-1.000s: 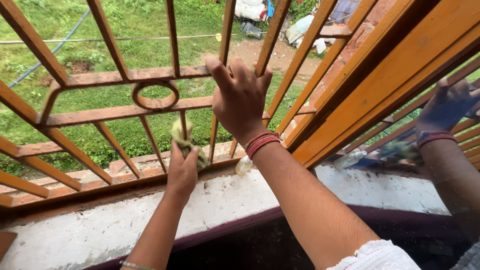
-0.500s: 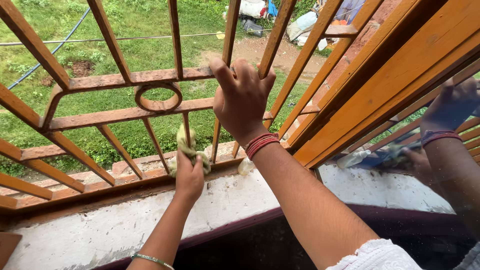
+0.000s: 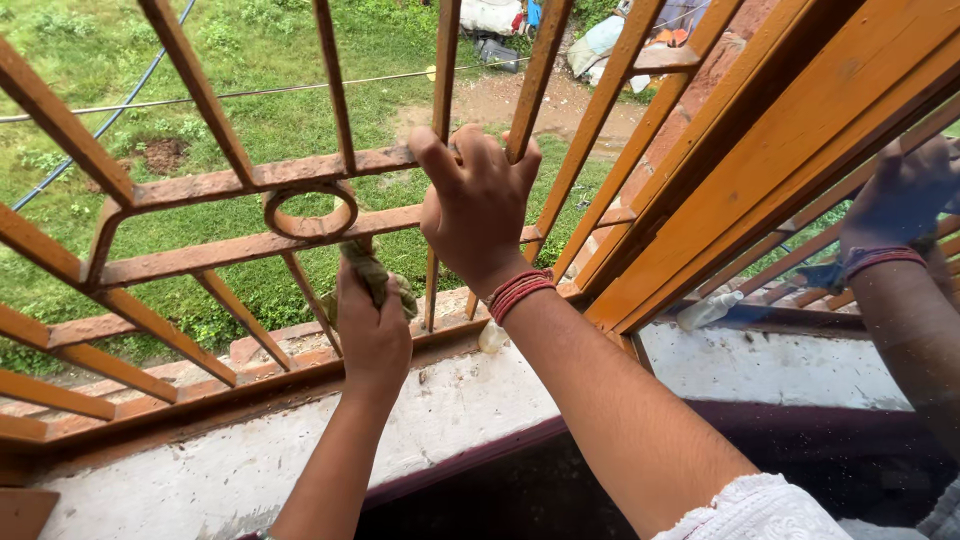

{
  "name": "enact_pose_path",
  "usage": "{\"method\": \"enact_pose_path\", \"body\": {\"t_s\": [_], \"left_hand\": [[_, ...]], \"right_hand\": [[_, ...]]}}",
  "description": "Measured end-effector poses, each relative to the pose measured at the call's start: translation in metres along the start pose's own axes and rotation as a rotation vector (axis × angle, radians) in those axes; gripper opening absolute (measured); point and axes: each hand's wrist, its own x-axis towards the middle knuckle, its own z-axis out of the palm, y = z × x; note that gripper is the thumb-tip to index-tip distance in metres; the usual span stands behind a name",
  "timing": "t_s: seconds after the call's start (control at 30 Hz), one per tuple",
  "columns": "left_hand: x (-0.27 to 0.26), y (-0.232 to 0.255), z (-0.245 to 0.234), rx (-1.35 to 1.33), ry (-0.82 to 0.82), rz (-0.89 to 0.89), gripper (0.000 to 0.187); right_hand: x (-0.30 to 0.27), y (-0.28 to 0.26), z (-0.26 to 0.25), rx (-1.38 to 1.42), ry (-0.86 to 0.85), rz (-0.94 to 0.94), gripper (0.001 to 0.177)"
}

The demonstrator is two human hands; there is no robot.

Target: The person wipes the vertical and horizontal bars of a metal window grille using a cloth. They repeatedly rub the bars and occasionally squeeze the cloth, continuing the cleaning motion across different sections of the grille.

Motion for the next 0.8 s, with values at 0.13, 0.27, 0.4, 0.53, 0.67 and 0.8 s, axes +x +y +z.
{"method": "enact_pose_path", "body": {"t_s": [0.13,0.27,0.4,0.53,0.67,0.8], "left_hand": [[-0.009,-0.02,0.005,0.146,-0.037,-0.07,0.054],[-0.022,-0.052,0.001,0.531,-0.293,-0.371,0.032],[-0.026,-0.061,-0.022,0.956,-0.46,-0.124,0.015],[-0.04,-0.022,-0.042,1.119,-0.308,0.605,0.028],[-0.03,0.022,-0.049,1.064,-0.158,1.25,0.035],[0.019,0.044,-0.046,1.179,-0.205,1.474,0.024]], "right_hand": [[0.001,0.0,-0.001,0.013,0.03,-0.008,0.05],[0.002,-0.001,-0.002,0.024,0.017,0.01,0.047],[0.001,-0.002,-0.006,0.035,0.014,0.001,0.046],[0.004,-0.002,-0.007,0.043,0.039,-0.018,0.047],[0.001,0.0,-0.006,0.026,0.01,-0.015,0.048],[0.002,0.0,-0.004,0.008,-0.002,-0.003,0.05]]}}
